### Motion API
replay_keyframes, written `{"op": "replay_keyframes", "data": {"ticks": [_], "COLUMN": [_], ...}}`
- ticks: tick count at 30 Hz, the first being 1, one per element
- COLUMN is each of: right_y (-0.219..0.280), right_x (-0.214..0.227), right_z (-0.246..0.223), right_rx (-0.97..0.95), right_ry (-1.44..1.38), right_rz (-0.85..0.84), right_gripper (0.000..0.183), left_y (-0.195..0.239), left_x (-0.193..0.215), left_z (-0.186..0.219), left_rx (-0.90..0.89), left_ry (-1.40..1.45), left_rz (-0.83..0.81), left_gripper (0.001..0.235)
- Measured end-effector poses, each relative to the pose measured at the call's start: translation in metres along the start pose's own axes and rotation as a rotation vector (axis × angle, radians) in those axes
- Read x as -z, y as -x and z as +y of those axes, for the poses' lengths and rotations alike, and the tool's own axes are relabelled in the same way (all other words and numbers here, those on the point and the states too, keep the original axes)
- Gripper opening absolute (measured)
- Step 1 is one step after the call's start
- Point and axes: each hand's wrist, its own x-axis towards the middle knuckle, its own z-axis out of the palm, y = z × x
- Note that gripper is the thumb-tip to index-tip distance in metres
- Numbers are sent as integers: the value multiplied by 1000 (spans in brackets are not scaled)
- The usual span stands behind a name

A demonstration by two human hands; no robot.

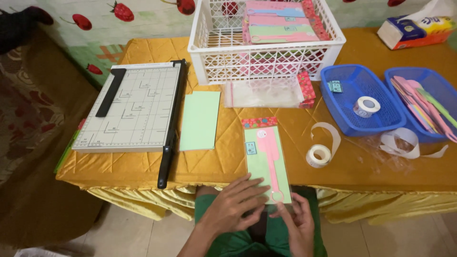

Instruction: Assembling paper inserts into plastic sleeves and decorating them with stickers

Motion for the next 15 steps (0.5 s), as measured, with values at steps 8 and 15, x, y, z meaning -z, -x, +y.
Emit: {"op": "replay_keyframes", "data": {"ticks": [8, 15], "right_y": [3, 2], "right_x": [38, 31], "right_z": [18, -24], "right_rx": [-316, -301], "right_ry": [-247, -129], "right_rz": [-56, -28], "right_gripper": [36, 23], "left_y": [5, 17], "left_x": [7, -14], "left_z": [7, 29], "left_rx": [37, 386], "left_ry": [54, 104], "left_rz": [-23, 425], "left_gripper": [22, 12]}}
